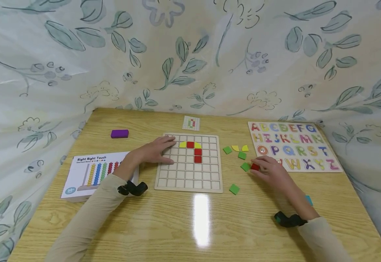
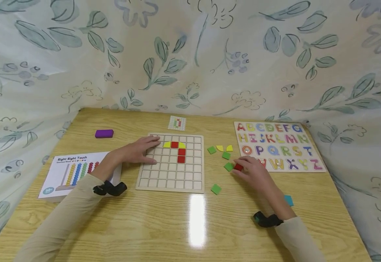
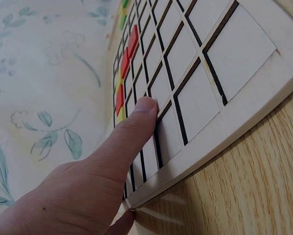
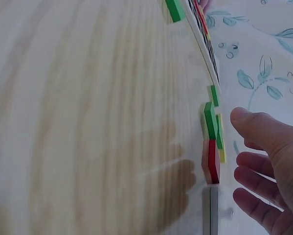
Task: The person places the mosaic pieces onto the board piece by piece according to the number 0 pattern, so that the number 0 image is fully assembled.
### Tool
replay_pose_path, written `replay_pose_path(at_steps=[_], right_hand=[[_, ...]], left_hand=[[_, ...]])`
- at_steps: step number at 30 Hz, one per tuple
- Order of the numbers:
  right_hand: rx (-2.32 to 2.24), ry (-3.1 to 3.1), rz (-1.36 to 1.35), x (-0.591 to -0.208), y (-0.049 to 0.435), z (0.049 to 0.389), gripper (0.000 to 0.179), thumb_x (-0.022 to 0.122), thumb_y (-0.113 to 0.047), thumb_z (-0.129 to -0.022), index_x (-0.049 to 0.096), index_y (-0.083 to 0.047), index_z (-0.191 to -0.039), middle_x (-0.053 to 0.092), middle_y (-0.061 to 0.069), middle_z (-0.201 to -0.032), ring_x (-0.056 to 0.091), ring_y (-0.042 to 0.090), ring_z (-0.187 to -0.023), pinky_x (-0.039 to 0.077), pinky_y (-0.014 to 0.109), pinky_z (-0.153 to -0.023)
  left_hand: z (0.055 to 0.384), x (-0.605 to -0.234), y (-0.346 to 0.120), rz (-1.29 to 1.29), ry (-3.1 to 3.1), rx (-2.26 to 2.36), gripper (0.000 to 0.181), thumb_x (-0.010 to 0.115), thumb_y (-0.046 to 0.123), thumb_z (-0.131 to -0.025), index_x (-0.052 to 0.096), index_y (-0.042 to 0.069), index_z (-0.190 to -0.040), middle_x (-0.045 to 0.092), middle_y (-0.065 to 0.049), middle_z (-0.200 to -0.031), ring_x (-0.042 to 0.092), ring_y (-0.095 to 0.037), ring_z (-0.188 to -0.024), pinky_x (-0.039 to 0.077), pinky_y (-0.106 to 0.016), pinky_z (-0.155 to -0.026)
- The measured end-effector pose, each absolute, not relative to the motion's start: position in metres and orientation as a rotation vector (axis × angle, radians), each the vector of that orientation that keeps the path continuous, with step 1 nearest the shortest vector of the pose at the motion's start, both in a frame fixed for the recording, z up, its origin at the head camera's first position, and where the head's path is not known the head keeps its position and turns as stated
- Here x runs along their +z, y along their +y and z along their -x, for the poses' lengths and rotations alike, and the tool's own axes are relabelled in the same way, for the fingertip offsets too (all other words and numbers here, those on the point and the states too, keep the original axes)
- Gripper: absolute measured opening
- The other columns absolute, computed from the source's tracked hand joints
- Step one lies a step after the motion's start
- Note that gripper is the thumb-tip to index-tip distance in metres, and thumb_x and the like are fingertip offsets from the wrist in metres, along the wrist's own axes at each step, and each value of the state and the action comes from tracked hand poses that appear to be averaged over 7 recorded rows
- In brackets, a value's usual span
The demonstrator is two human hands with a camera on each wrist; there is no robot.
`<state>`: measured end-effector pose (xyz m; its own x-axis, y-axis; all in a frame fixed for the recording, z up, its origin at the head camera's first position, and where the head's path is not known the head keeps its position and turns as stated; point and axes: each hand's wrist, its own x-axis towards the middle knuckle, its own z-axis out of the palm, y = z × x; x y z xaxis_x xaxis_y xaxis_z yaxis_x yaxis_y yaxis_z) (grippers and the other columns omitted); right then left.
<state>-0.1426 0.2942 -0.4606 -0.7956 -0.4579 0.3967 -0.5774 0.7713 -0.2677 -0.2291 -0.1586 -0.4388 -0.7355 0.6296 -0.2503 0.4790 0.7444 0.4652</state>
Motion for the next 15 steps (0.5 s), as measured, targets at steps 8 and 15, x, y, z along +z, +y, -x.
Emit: replay_pose_path(at_steps=[8,15], right_hand=[[0.591,-2.694,-0.768,-0.4592,0.3025,0.1366,0.037,0.083,-0.006,-0.072,0.073,0.001,-0.107,0.067,0.013,-0.102,0.064,0.022,-0.081,0.053,0.031,-0.063],[0.597,-2.714,-0.76,-0.4586,0.3037,0.136,0.037,0.082,-0.006,-0.073,0.072,0.0,-0.109,0.068,0.013,-0.103,0.067,0.023,-0.081,0.055,0.034,-0.064]], left_hand=[[0.2298,-0.439,-0.1584,-0.852,2.545,0.523,0.088,0.068,0.049,-0.086,0.027,0.012,-0.154,0.016,-0.007,-0.164,0.007,-0.034,-0.152,0.017,-0.054,-0.122],[0.2308,-0.4406,-0.1591,-0.866,2.544,0.52,0.088,0.068,0.05,-0.087,0.026,0.012,-0.154,0.015,-0.008,-0.164,0.006,-0.034,-0.152,0.016,-0.054,-0.122]])
